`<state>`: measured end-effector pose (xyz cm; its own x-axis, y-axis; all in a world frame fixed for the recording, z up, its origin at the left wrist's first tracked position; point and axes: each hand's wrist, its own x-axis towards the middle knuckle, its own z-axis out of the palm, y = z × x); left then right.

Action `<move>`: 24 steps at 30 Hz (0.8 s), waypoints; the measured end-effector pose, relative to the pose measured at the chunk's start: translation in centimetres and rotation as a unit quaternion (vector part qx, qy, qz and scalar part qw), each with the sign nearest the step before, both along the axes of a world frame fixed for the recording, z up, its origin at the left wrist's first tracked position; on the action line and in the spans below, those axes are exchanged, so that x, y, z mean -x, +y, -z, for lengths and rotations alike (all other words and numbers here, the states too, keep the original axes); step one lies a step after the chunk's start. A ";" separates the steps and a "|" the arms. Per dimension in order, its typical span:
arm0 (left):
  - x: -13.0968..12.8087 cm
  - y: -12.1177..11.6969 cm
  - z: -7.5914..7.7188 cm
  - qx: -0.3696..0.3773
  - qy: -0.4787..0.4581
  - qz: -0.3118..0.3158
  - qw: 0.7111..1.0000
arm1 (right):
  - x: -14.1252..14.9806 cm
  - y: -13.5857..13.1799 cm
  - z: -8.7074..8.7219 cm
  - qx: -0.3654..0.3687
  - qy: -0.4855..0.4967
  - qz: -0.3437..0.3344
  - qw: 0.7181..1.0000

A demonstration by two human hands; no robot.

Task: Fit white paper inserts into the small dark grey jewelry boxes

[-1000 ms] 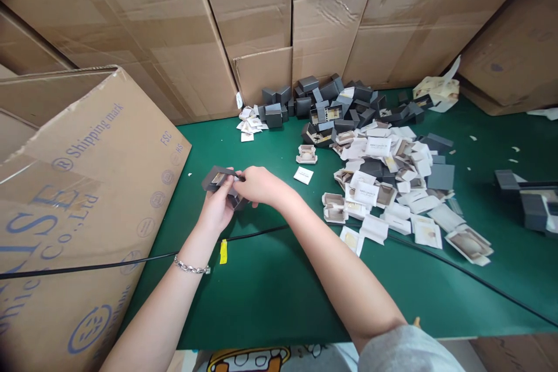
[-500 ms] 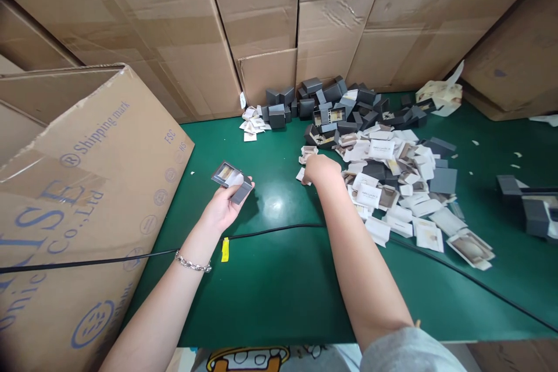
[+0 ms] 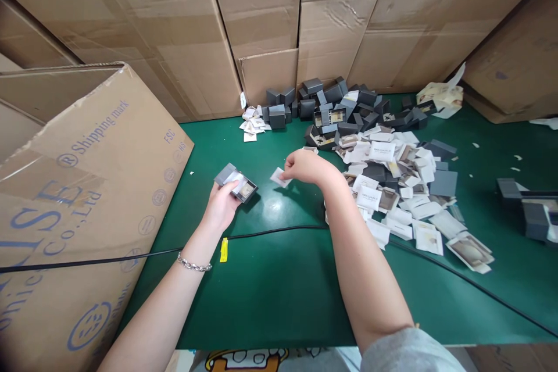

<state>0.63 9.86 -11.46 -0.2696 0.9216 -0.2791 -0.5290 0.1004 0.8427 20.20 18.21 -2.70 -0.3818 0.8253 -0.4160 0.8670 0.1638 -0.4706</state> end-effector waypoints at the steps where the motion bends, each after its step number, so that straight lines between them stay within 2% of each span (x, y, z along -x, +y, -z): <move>1: -0.1 -0.1 0.0 -0.010 0.006 0.010 1.000 | 0.2 -0.3 -0.4 0.005 0.053 -0.011 0.999; 3: -0.3 -0.2 0.0 -0.023 0.016 0.021 0.999 | 0.9 -1.1 -1.1 0.018 0.127 -0.031 0.991; 6: -0.5 -0.2 0.0 -0.035 0.023 0.028 0.999 | 2.3 -1.9 -1.3 0.026 0.178 -0.048 0.983; 10: -0.4 -0.2 -0.3 -0.041 0.000 0.022 0.999 | 3.5 -2.3 -0.6 0.029 0.184 -0.040 0.982; 17: -0.3 -0.2 -0.8 -0.052 -0.049 0.012 0.997 | 3.8 -2.2 -0.1 0.050 0.197 -0.031 0.979; 22: -0.4 -0.2 -0.9 -0.054 -0.043 0.011 0.998 | 4.1 -2.6 -0.3 0.081 0.193 -0.085 0.974; 24: -0.3 -0.2 -0.9 -0.055 -0.037 0.011 0.998 | 4.2 -2.8 -0.4 0.072 0.184 -0.092 0.976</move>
